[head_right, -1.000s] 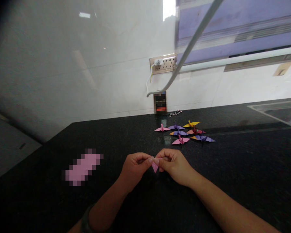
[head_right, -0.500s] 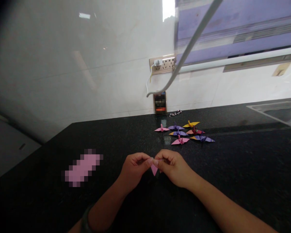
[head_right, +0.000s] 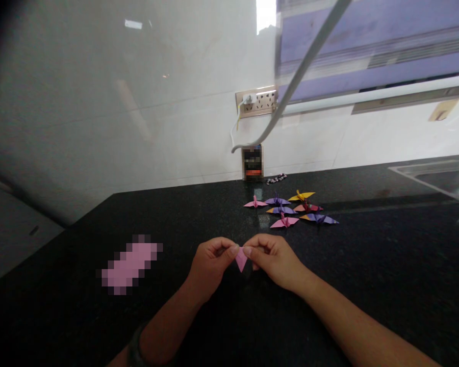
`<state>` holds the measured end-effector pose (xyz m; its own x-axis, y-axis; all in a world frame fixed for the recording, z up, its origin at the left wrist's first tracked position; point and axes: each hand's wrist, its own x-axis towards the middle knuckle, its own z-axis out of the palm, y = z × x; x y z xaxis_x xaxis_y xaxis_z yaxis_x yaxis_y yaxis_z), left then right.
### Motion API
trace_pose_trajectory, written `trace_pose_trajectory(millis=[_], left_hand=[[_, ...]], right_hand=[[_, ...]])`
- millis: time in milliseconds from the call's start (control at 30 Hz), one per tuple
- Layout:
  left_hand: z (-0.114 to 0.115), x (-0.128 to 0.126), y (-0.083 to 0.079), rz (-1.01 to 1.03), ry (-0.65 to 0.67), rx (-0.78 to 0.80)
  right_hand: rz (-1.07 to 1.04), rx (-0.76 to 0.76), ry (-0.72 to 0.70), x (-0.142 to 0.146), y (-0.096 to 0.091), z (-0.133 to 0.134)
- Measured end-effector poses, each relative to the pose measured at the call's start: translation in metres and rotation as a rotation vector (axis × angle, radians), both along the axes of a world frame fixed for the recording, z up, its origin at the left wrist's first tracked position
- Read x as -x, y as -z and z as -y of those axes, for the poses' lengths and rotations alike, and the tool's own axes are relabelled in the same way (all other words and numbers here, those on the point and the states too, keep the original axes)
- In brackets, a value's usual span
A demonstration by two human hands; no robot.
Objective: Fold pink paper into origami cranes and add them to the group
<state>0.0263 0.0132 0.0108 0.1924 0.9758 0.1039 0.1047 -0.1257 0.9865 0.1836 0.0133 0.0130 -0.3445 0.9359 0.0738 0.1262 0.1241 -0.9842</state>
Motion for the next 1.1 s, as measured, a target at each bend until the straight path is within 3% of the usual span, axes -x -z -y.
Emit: trace_pose_trajectory(millis=[200,433,633,833,1100], left_hand=[[0.0009,0.0005,-0.002,0.023,0.012,-0.008],[-0.0002,0.0024,-0.0014,-0.06,-0.004,-0.018],[-0.0004,0.0023,-0.0001,-0.11,-0.045,-0.043],[0.0037,-0.0007,-0.0033,-0.205,-0.009,-0.126],[0.0047,-0.0019,-0.0058,-0.202,-0.036,-0.155]], right_hand=[[0.004,-0.078,0.03,0.0001,-0.0015,0.003],[0.025,-0.029,-0.019,-0.0021,-0.0002,-0.0015],[0.145,-0.152,0.03,-0.0007,0.0004,0.0006],[0.36,-0.314,-0.026,0.0012,-0.0015,0.0031],[0.273,-0.29,-0.05,0.0013,-0.0027,0.0049]])
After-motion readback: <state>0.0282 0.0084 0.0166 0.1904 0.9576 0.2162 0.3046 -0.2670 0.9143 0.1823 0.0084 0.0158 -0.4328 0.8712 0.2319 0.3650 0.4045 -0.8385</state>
